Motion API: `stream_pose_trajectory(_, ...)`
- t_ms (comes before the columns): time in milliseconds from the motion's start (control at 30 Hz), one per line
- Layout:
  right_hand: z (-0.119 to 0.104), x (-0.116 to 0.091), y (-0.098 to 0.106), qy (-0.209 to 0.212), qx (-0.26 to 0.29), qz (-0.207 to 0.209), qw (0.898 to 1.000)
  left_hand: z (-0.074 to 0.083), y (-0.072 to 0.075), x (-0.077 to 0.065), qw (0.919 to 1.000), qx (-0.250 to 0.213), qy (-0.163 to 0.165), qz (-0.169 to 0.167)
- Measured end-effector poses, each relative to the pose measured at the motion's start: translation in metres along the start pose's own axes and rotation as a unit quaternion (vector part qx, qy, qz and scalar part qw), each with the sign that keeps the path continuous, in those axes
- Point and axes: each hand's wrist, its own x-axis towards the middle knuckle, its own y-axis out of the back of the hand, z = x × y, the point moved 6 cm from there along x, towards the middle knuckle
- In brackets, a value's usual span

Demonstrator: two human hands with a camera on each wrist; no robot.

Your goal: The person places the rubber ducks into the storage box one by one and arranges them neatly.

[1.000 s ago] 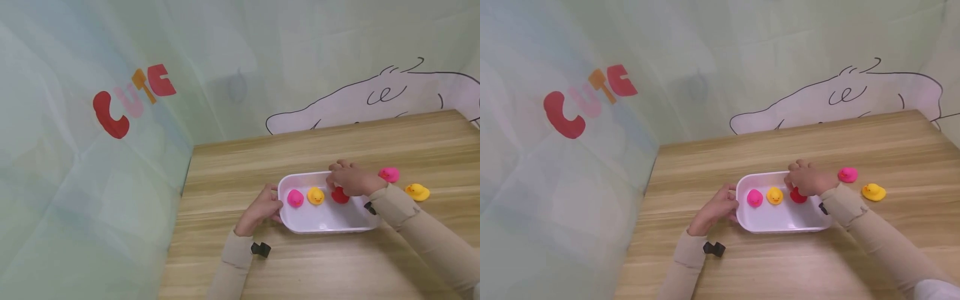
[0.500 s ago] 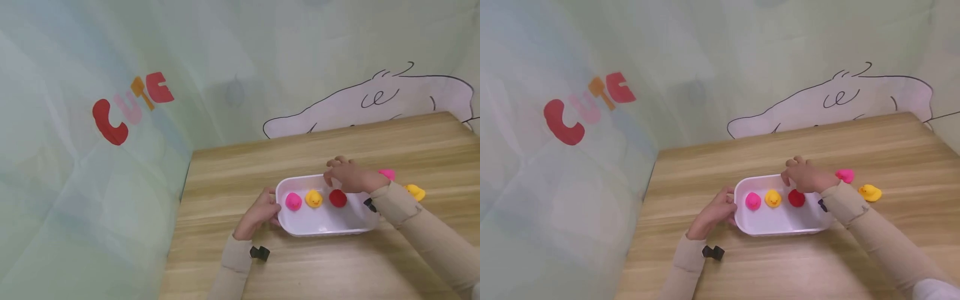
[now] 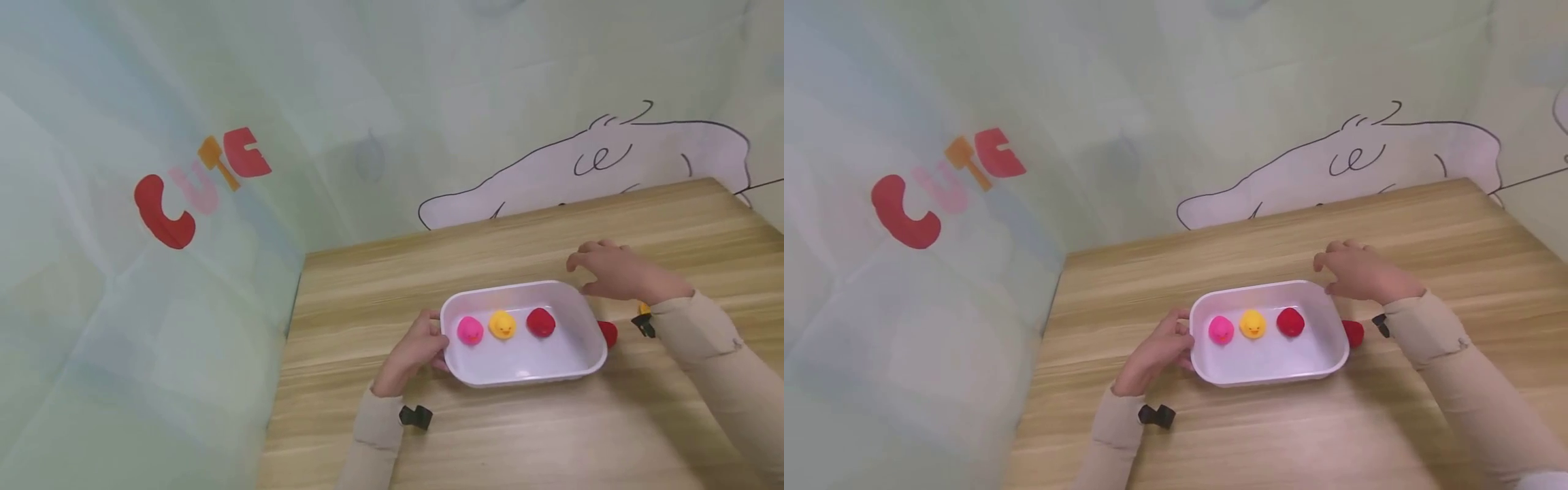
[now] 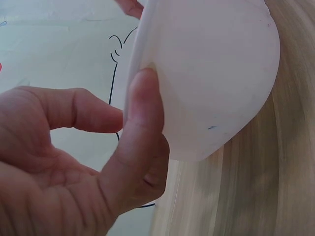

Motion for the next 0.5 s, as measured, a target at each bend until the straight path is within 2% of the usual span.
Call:
stream_pose_trajectory(200, 0.021, -0.021, -0.010, 0.010, 0.015, 0.004, 1.000, -0.001, 0.002, -0.001, 1.0000, 0.000, 0.006, 0.001)
stream_pose_trajectory(500, 0.026, -0.046, -0.032, 0.005, 0.048, 0.039, 0.998, 0.000, 0.000, 0.001, 0.9999, -0.003, 0.013, -0.004)
